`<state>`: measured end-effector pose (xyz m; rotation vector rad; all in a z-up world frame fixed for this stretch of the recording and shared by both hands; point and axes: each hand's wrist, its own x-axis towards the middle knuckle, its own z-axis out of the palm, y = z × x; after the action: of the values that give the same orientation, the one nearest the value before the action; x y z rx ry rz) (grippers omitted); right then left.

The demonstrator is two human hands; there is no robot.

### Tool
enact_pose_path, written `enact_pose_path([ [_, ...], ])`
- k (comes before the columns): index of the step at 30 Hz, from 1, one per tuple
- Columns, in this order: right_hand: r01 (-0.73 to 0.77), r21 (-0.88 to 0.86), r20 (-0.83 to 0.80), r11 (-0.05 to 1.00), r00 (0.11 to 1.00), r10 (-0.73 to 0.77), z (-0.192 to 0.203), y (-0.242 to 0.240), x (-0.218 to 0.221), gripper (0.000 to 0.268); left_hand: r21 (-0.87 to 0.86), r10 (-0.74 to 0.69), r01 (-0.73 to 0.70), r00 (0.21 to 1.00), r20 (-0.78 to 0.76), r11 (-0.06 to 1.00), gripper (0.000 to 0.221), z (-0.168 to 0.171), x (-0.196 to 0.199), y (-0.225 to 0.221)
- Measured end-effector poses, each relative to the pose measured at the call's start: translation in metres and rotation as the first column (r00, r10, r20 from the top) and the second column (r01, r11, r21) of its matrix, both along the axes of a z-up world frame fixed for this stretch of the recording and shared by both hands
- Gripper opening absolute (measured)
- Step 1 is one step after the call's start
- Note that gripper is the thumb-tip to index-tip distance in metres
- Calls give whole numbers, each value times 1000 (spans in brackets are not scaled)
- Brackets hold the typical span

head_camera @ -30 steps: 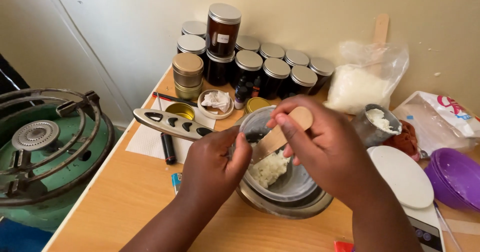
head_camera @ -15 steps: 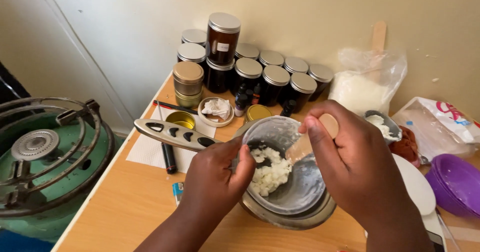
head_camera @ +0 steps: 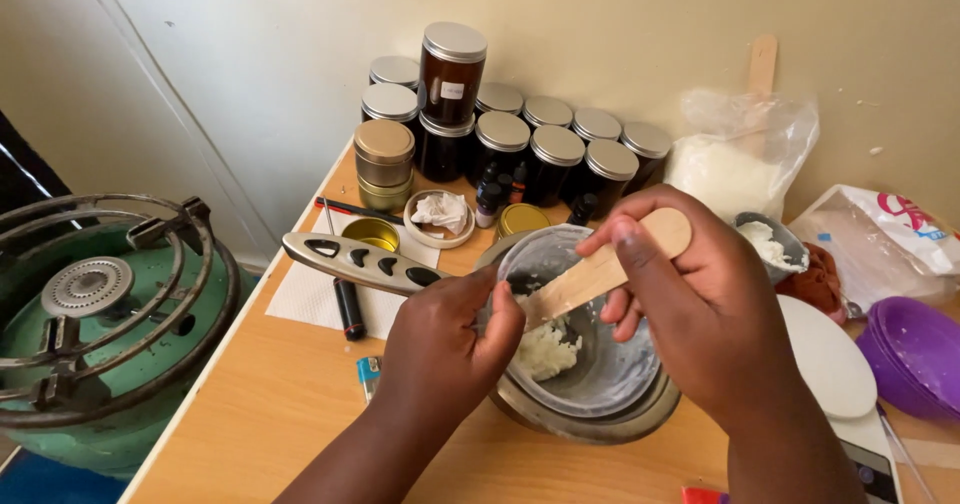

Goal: Stirring and mixing a thick wax mixture in a metal bowl using a wooden spatula to incorporate fragrance or additives.

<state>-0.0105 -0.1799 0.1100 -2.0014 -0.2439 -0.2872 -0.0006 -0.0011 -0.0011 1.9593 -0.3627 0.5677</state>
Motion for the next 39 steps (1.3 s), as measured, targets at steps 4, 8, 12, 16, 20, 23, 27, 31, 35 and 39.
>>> enact_pose_path([
  [4,-35,-77,10,996,999,36,1,2,-2,22,25,-1,1,1000,1,1000,34,1,-1,0],
  [8,-100,-287,-188,953,981,46,7,9,-3,23,38,-4,4,1000,9,999,30,1,3,1],
  [12,-96,-442,-238,892,971,-14,9,10,0,24,11,-6,6,1000,25,1000,32,-2,4,2],
  [16,-80,-503,-69,860,996,53,8,-2,-1,25,-7,-35,35,999,18,999,29,1,1,2],
  [20,2,-322,-53,947,998,-20,12,-2,-2,28,23,-12,12,1000,-8,1000,31,3,4,2],
  [23,-86,-183,-93,979,993,70,3,-1,-2,25,30,-10,10,1000,-4,999,29,-2,2,2],
  [27,-113,-387,-345,915,938,-30,16,12,0,26,8,-17,17,1000,7,1000,28,-1,4,2],
  [31,-37,-502,-201,864,977,-75,15,6,2,23,11,-29,29,999,16,1000,26,2,6,2],
  [35,-5,-438,-42,899,999,-15,6,-2,-2,26,10,-31,32,999,-13,999,25,1,0,2],
  [39,11,-329,-71,944,997,-36,0,2,8,27,-13,-59,59,998,-27,998,30,6,4,5],
])
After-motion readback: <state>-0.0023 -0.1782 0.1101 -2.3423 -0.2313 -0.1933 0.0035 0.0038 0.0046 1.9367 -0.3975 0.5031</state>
